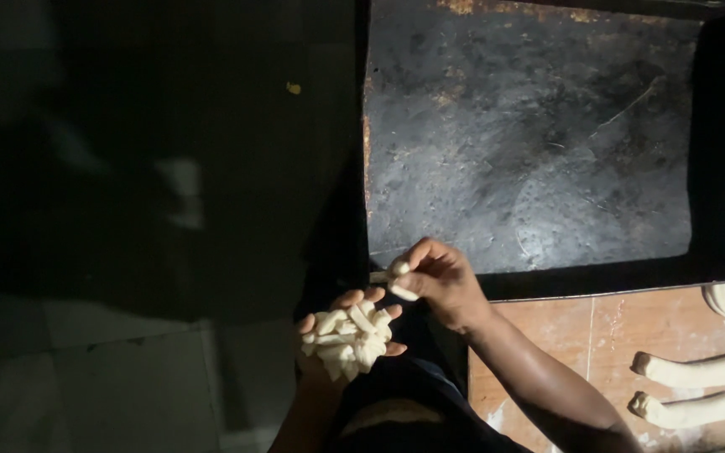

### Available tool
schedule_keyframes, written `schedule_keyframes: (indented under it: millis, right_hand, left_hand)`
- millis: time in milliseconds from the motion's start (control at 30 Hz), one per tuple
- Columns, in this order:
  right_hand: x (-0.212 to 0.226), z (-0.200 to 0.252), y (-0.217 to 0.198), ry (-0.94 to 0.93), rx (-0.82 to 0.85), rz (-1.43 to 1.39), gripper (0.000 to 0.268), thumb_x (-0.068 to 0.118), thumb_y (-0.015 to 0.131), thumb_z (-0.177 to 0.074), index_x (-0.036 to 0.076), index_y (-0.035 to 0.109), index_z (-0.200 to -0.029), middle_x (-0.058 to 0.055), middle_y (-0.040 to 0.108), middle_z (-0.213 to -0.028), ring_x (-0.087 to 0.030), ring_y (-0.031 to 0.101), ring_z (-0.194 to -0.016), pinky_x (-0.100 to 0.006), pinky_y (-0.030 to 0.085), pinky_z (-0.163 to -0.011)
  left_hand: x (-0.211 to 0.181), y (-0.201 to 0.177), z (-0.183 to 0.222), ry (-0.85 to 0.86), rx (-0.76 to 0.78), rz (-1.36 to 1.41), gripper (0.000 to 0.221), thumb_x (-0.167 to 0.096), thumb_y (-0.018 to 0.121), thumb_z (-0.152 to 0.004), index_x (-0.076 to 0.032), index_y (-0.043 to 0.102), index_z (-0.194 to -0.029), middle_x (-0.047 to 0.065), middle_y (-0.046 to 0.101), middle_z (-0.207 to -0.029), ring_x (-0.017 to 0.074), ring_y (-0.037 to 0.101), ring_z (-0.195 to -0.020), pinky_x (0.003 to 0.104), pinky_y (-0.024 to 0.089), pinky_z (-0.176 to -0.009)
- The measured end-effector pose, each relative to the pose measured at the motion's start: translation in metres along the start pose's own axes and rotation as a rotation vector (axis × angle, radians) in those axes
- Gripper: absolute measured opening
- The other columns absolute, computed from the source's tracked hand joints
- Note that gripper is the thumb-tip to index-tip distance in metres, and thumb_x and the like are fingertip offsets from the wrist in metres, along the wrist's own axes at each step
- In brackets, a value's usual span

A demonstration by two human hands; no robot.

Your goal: Shaping small pieces of dough and arranging them in organized rows on a large baking tray.

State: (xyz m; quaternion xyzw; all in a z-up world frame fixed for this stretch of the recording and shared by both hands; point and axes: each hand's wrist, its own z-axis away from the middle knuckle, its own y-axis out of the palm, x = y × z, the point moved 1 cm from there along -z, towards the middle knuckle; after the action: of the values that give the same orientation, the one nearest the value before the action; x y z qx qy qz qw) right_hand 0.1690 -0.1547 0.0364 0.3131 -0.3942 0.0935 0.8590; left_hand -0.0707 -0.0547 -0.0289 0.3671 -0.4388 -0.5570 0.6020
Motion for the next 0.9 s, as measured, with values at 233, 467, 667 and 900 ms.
schedule_keyframes:
  millis: [233, 467, 667, 900]
  right_hand:
    - [0.012, 0.012, 0.036, -0.13, -0.062, 0.463, 0.016, -0.001, 0.073, -0.09, 0.003, 0.063, -0.101, -0.007, 0.072, -0.107, -0.014, 0.069, -0.098, -0.029, 0.059, -0.088]
    - [0.006, 0.006, 0.005, -0.151, -0.075, 0.229, 0.015, -0.001, 0.078, -0.091, 0.001, 0.067, -0.101, -0.009, 0.074, -0.101, -0.017, 0.07, -0.093, -0.033, 0.058, -0.086]
    - [-0.023, -0.051, -0.036, -0.351, -0.053, 1.161, 0.022, 0.011, 0.082, -0.082, 0.009, 0.07, -0.101, -0.007, 0.074, -0.1, -0.024, 0.07, -0.085, -0.036, 0.056, -0.072]
    - [-0.01, -0.066, -0.023, -0.624, 0.284, 1.498, 0.034, 0.017, 0.074, -0.083, 0.007, 0.064, -0.114, -0.013, 0.071, -0.111, -0.037, 0.066, -0.102, -0.044, 0.058, -0.08]
  left_hand:
    - [0.001, -0.041, 0.011, 0.017, 0.036, -0.009, 0.074, -0.048, 0.057, -0.097, -0.004, 0.041, -0.153, 0.017, 0.036, -0.161, 0.0401, 0.043, -0.14, 0.072, 0.04, -0.11]
    - [-0.022, -0.1, 0.061, 0.024, 0.091, -0.014, 0.073, -0.048, 0.056, -0.098, -0.003, 0.041, -0.153, 0.016, 0.033, -0.163, 0.0407, 0.04, -0.143, 0.071, 0.04, -0.11]
    - [-0.027, -0.096, 0.075, 0.029, 0.127, -0.029, 0.072, -0.048, 0.055, -0.099, -0.003, 0.041, -0.153, 0.015, 0.031, -0.165, 0.0413, 0.037, -0.145, 0.071, 0.041, -0.11]
    - [-0.013, -0.076, -0.01, 0.063, 0.152, -0.044, 0.071, -0.048, 0.054, -0.1, -0.003, 0.04, -0.153, 0.015, 0.029, -0.167, 0.042, 0.034, -0.148, 0.071, 0.042, -0.11]
